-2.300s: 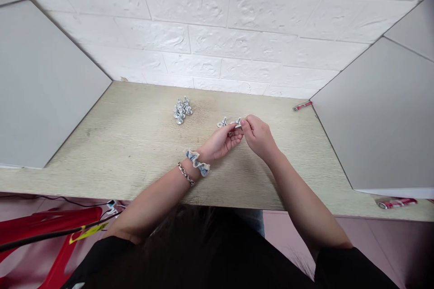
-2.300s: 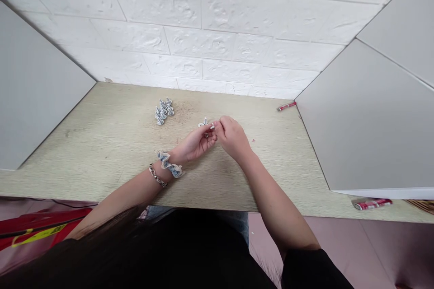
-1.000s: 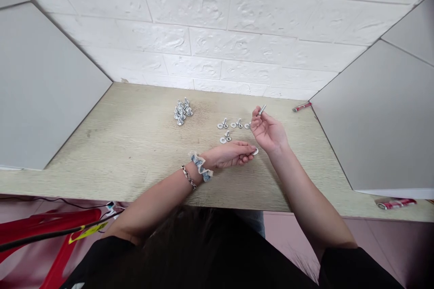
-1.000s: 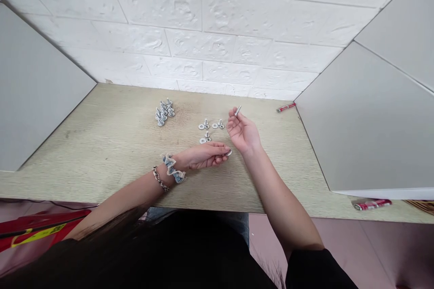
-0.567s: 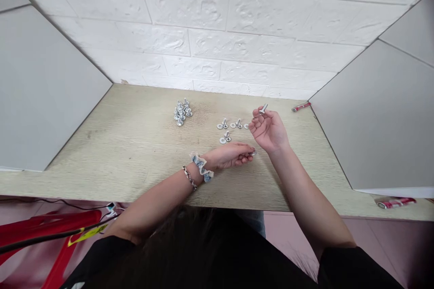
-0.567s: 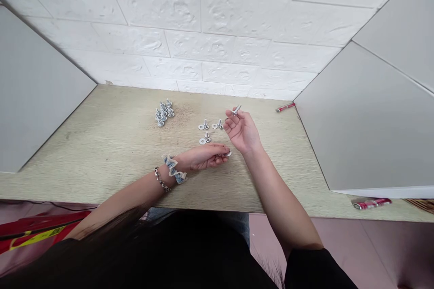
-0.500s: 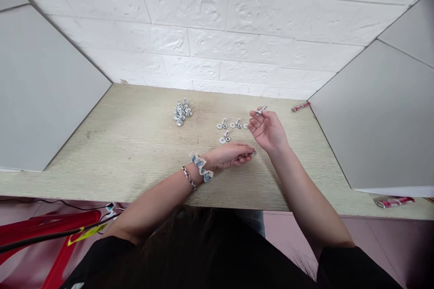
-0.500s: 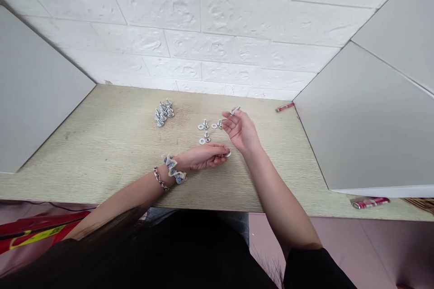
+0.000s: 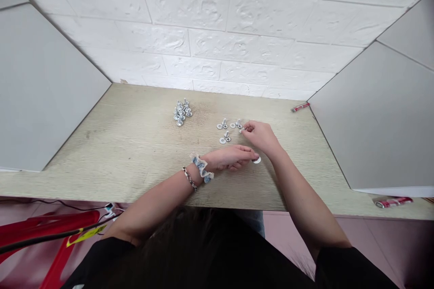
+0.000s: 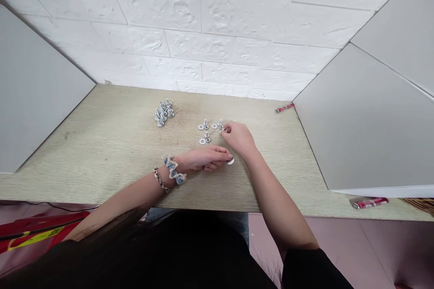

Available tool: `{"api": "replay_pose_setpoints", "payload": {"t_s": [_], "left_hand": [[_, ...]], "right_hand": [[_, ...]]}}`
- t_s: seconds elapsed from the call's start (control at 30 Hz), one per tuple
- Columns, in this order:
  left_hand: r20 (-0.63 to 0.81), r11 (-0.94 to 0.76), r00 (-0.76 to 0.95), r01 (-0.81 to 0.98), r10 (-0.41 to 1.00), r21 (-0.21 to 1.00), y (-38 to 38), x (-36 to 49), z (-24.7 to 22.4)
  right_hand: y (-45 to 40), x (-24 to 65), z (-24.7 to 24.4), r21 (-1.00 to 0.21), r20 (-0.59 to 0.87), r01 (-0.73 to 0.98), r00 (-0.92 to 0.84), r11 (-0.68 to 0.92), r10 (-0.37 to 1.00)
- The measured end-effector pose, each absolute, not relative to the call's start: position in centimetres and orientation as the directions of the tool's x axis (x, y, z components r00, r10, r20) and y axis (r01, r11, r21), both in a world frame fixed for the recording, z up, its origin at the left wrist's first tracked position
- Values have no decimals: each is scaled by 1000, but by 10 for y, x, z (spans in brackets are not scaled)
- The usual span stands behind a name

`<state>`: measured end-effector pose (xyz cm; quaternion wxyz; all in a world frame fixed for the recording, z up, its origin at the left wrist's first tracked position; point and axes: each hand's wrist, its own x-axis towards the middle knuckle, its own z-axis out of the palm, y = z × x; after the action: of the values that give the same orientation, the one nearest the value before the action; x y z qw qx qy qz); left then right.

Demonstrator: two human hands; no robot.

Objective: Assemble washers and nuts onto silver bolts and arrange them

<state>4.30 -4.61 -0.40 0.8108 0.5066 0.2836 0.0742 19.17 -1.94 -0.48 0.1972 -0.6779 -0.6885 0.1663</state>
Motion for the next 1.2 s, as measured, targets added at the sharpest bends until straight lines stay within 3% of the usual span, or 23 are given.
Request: {"api": "replay_pose_setpoints", "payload": {"t_s": [0.27, 0.53, 0.63, 0.77, 0.87, 1.07, 1.2], "left_hand": [[-356, 458, 833, 141, 425, 877, -44, 42, -6], [-309, 471, 690, -53, 654, 881, -42, 47, -7], [-272, 440, 638, -117, 721, 891, -40, 47, -8], [-273, 440, 598, -149, 753, 886, -41, 48, -11], [-338, 521, 629, -126, 700, 844, -40, 49, -11], [-470, 667, 706, -4, 529, 745, -35, 43, -11], [-507, 655, 815, 223, 280, 722, -40, 41, -7]], "right_hand": [[-20, 190, -5, -434, -48, 900, 23, -41, 999], [-20, 193, 6, -623, -63, 775, 83, -104, 995], [-24, 197, 15, -706, -174, 697, -6, -120, 985], [-30, 203, 27, -774, -388, 616, -282, -145, 877], [-33, 207, 33, -775, -456, 621, -420, -118, 784], [-32, 211, 36, -783, -499, 614, -530, -96, 686], [-29, 210, 30, -752, -502, 653, -474, -93, 723]]}}
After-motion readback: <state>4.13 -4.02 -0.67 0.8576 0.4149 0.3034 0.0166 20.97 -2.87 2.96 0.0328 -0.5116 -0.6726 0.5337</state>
